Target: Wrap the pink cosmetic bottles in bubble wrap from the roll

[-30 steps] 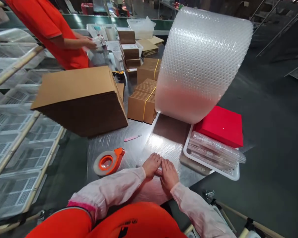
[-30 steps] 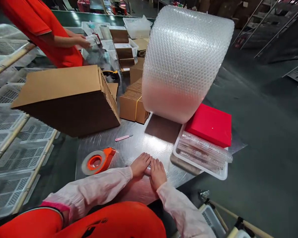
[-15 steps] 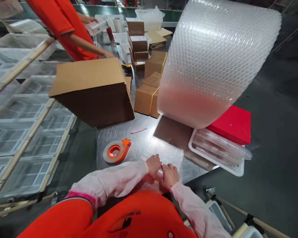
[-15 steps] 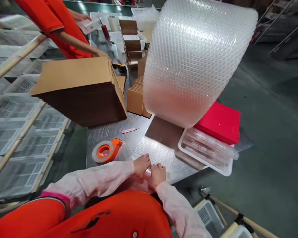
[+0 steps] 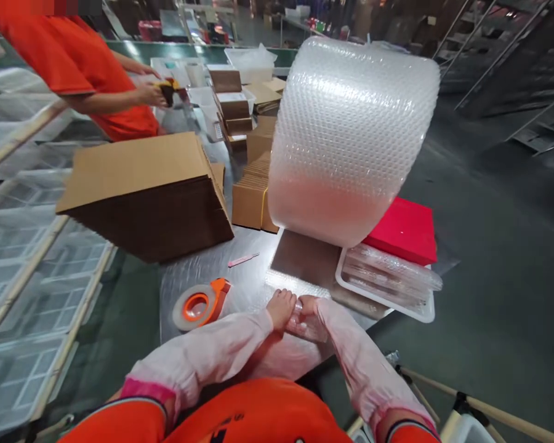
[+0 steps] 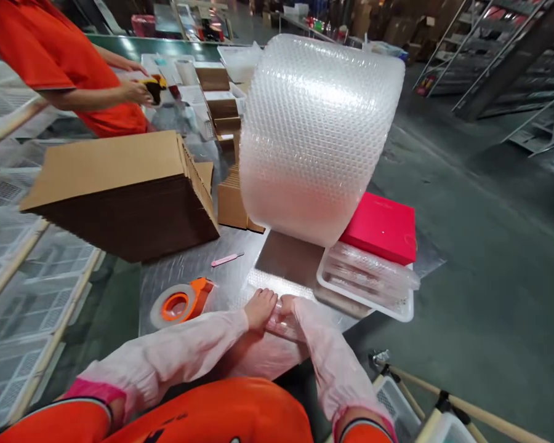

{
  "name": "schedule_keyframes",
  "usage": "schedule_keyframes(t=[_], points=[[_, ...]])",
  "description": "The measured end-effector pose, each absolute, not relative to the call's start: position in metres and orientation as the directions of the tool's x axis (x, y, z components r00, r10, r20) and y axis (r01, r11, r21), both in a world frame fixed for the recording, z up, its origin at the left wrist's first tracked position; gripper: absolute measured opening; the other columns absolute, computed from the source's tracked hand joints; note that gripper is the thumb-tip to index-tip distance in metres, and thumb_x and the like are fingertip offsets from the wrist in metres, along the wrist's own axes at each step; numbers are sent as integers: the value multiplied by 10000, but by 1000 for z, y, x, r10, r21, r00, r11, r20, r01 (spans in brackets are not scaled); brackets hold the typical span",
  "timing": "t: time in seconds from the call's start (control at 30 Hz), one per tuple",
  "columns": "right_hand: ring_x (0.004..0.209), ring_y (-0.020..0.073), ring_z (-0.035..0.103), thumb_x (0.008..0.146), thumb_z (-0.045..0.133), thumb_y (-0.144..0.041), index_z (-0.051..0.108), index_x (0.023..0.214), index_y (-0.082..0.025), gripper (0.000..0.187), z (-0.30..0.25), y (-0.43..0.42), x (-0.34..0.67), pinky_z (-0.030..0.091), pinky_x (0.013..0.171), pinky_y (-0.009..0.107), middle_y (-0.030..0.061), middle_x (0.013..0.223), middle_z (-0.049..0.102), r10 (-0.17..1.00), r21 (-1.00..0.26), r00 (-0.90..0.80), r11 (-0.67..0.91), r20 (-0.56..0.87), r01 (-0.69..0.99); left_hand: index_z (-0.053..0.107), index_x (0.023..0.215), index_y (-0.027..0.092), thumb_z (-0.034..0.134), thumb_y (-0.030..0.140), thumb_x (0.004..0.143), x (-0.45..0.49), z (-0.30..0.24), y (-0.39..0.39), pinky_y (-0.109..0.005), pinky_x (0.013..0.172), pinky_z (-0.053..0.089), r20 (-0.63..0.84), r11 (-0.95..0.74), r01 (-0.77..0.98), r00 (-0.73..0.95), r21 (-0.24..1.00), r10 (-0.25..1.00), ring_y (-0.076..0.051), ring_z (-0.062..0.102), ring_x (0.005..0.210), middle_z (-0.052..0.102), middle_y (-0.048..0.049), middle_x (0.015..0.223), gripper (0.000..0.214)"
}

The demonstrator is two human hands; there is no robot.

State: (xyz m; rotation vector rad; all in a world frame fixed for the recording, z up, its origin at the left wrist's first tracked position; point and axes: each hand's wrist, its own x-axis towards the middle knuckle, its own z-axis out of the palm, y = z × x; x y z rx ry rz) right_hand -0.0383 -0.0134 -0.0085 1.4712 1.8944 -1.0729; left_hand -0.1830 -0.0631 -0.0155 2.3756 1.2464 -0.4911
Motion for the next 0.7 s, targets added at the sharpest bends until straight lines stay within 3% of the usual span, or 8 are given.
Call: schedule_keyframes(t=[0.1,0.17,0.23,0.37,0.5,0.6,0.7], points=[[1419,353,563,767,844,-297,588,1486,-202,768,-1,-42,-31,493,1125,463,164,1474,654,689,-209,-218,98,-691,973,591,1336,81,788,204,817,-182,-24,-57,-488,1089,418,-443,-542,820,561,183,699,-362,605,1229,673,-234,1290,569],[1519,355,441,774,833,-312,461,1592,-195,906,0,-59,-28,355,1255,507,185,1597,535,747,-226,-261,151,-612,962,602,1304,84,755,196,834,-181,-27,-56,-496,1073,424,-431,-551,814,571,185,698,-361,618,1203,687,-235,1255,507],[1476,343,469,705,856,-265,445,1591,-144,984,-4,-72,-30,291,1291,480,198,1572,539,764,-255,-331,224,-554,941,603,1291,77,809,262,800,-181,-29,-58,-498,1055,441,-432,-547,813,574,199,696,-372,623,1186,685,-245,1242,563],[1321,334,552,633,817,-144,504,1515,-69,939,-22,-85,-43,382,1201,418,210,1443,602,805,-207,-314,241,-503,948,604,1284,93,935,375,660,-182,-32,-60,-493,1018,481,-456,-516,833,546,202,703,-389,627,1167,682,-240,1236,761],[1406,381,479,681,806,-184,452,1570,-43,967,-32,-96,-48,306,1262,493,252,1526,547,836,-178,-326,274,-441,945,586,1350,74,980,458,583,-182,-31,-57,-499,1052,489,-494,-508,832,545,220,678,-406,627,1199,673,-257,1288,944],[1359,354,528,771,725,-155,430,1598,-39,886,-32,-108,-45,396,1203,455,254,1499,577,838,-206,-368,309,-403,929,528,1448,32,995,453,546,-185,-27,-58,-493,1088,481,-539,-504,827,551,249,638,-416,623,1234,655,-279,1335,1100],[1241,338,606,757,745,-146,432,1589,-12,899,-24,-110,-44,478,1120,422,250,1392,642,812,-214,-380,316,-442,924,385,1583,24,980,388,569,-193,-20,-66,-493,1157,441,-542,-498,817,569,291,618,-428,579,1345,593,-310,1463,1230]])
